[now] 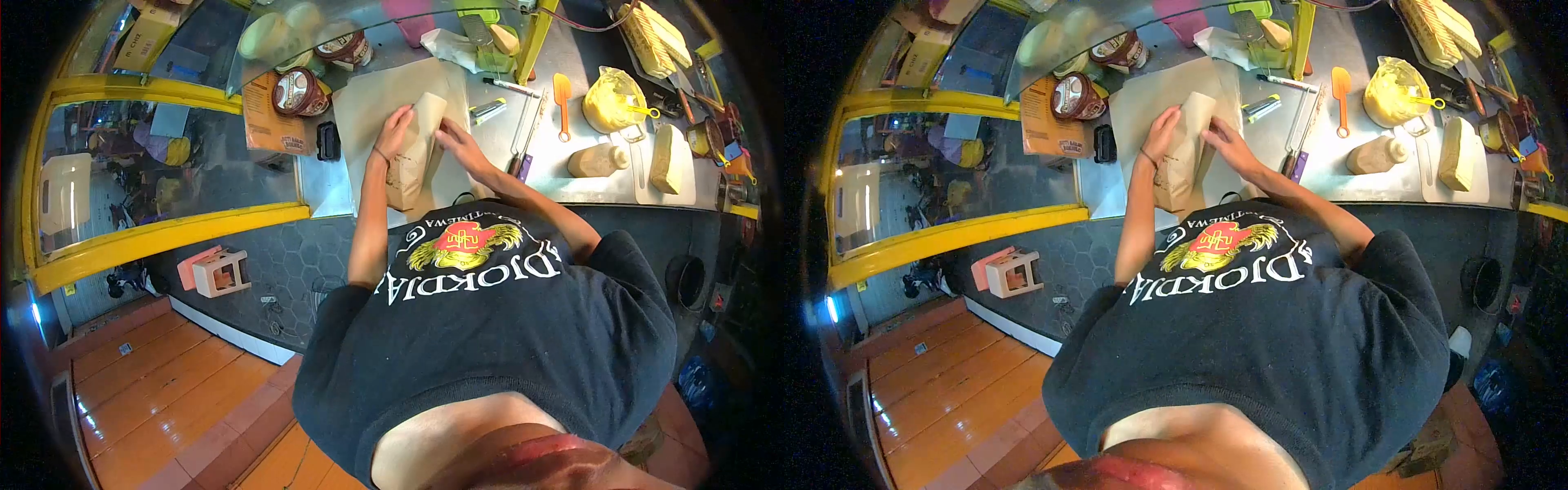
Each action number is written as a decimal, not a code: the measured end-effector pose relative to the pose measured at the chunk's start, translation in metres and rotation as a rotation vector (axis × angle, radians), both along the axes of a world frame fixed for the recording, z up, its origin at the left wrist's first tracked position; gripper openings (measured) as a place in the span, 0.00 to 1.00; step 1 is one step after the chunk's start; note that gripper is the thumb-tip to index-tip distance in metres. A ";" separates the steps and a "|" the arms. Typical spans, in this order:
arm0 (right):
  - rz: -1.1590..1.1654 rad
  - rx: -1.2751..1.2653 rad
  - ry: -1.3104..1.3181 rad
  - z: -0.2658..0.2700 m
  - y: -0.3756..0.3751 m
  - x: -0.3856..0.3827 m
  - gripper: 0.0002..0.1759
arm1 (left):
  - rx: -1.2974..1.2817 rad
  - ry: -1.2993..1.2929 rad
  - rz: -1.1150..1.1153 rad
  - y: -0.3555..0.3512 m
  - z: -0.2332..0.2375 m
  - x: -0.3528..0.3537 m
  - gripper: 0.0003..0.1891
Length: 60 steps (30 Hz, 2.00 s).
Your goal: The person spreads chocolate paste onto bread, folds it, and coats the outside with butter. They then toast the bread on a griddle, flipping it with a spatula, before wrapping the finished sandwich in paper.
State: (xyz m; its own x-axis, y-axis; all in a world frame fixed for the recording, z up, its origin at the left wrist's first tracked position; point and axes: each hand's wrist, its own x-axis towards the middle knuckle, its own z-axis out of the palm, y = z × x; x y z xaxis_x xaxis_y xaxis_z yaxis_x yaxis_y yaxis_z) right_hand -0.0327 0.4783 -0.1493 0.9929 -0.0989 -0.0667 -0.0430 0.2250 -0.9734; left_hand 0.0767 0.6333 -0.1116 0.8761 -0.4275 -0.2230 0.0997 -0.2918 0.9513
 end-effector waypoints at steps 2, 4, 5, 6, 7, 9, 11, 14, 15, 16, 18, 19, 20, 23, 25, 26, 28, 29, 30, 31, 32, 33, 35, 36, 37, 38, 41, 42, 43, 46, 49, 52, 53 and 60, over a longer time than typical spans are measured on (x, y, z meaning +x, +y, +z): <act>-0.060 0.039 -0.052 0.007 0.001 0.011 0.30 | 0.025 0.029 -0.083 -0.006 -0.007 0.011 0.25; -0.124 -0.108 -0.055 0.004 0.004 0.015 0.29 | 0.028 0.028 -0.249 -0.007 -0.017 0.020 0.24; -0.165 -0.178 -0.048 -0.006 0.007 0.019 0.27 | 0.032 0.026 -0.258 -0.009 -0.015 0.020 0.24; -0.203 -0.247 -0.038 -0.017 0.008 0.024 0.25 | 0.126 -0.082 -0.283 -0.011 -0.014 0.019 0.20; -0.209 -0.243 -0.034 -0.014 0.004 0.025 0.25 | 0.220 -0.188 -0.307 -0.012 -0.010 0.015 0.17; -0.053 -0.128 -0.069 -0.010 -0.009 0.028 0.23 | 0.201 -0.379 -0.212 -0.019 -0.006 0.002 0.14; 0.024 -0.149 0.028 -0.012 -0.024 0.033 0.22 | 0.179 -0.570 -0.114 -0.023 0.001 -0.002 0.10; 0.099 -0.190 0.156 -0.007 -0.029 0.031 0.22 | 0.267 -0.766 -0.216 -0.025 0.010 -0.003 0.09; -0.039 -0.133 -0.013 -0.008 -0.022 0.030 0.22 | 0.315 -0.848 -0.237 -0.025 0.013 -0.004 0.08; -0.177 -0.077 -0.182 -0.004 -0.018 0.029 0.21 | 0.361 -0.930 -0.258 -0.026 0.013 -0.005 0.08; -0.168 -0.164 -0.186 0.004 -0.018 0.022 0.20 | 0.362 -0.944 -0.282 -0.025 0.011 -0.005 0.09; -0.156 -0.253 -0.194 0.006 -0.020 0.019 0.19 | 0.361 -0.963 -0.302 -0.025 0.011 -0.006 0.10; -0.161 -0.252 -0.188 -0.002 -0.021 0.019 0.19 | 0.360 -0.959 -0.308 -0.025 0.011 -0.005 0.10; -0.327 -0.640 -0.362 -0.016 -0.028 0.026 0.16 | 0.404 -0.919 -0.354 -0.027 0.009 0.001 0.12; -0.139 -0.641 -0.264 -0.020 -0.040 0.028 0.16 | 0.417 -0.909 -0.497 -0.030 0.005 0.008 0.15; -0.046 -0.638 -0.216 -0.012 -0.043 0.026 0.18 | 0.418 -0.907 -0.502 -0.032 0.003 0.010 0.15; 0.006 -0.592 -0.146 -0.004 -0.056 0.021 0.16 | 0.415 -0.776 -0.612 -0.034 0.000 0.015 0.17; -0.025 -0.682 -0.206 -0.006 -0.066 0.022 0.13 | 0.416 -0.778 -0.615 -0.037 0.000 0.017 0.17; -0.055 -0.769 -0.264 -0.009 -0.075 0.022 0.10 | 0.422 -0.693 -0.631 -0.039 -0.001 0.018 0.18; -0.162 -1.067 -0.297 -0.007 -0.084 0.021 0.13 | 0.429 -0.605 -0.645 -0.039 -0.002 0.018 0.18; -0.163 -1.064 -0.295 -0.019 -0.093 0.024 0.13 | 0.432 -0.603 -0.647 -0.041 0.001 0.020 0.18; -0.117 -1.254 -0.277 -0.031 -0.102 0.028 0.17 | 0.415 -0.544 -0.652 -0.042 0.004 0.021 0.18; -0.007 -1.423 -0.237 -0.038 -0.110 0.030 0.24 | 0.407 -0.474 -0.664 -0.039 0.002 0.021 0.17; -0.008 -1.416 -0.234 -0.035 -0.114 0.028 0.24 | 0.383 -0.463 -0.642 -0.038 0.001 0.023 0.16; 0.008 -1.376 -0.238 -0.031 -0.117 0.028 0.23 | 0.360 -0.453 -0.615 -0.037 -0.001 0.025 0.15; 0.026 -1.333 -0.242 -0.028 -0.117 0.027 0.22 | 0.370 -0.448 -0.613 -0.034 -0.004 0.025 0.15; 0.067 -0.939 -0.198 -0.005 -0.118 0.025 0.21 | 0.153 -0.431 -0.471 -0.036 -0.015 0.024 0.13; 0.175 -0.675 -0.082 0.003 -0.115 0.022 0.21 | 0.079 -0.402 -0.403 -0.037 -0.020 0.022 0.12; 0.231 -0.666 -0.141 0.001 -0.110 0.023 0.22 | 0.005 -0.373 -0.337 -0.038 -0.022 0.022 0.10; 0.295 -0.763 -0.270 -0.004 -0.091 0.028 0.28 | -0.022 -0.166 -0.355 -0.034 -0.022 0.027 0.11; 0.243 -0.805 -0.248 -0.006 -0.073 0.039 0.28 | 0.095 -0.228 -0.390 -0.031 -0.020 0.029 0.12; 0.253 -0.832 -0.246 -0.006 -0.068 0.047 0.26 | 0.136 -0.216 -0.360 -0.031 -0.021 0.029 0.10; 0.235 -0.808 -0.286 -0.010 -0.067 0.049 0.25 | 0.140 -0.218 -0.358 -0.030 -0.022 0.029 0.10; 0.229 -0.869 -0.396 -0.014 -0.063 0.044 0.19 | 0.120 -0.380 -0.247 -0.033 -0.033 0.026 0.18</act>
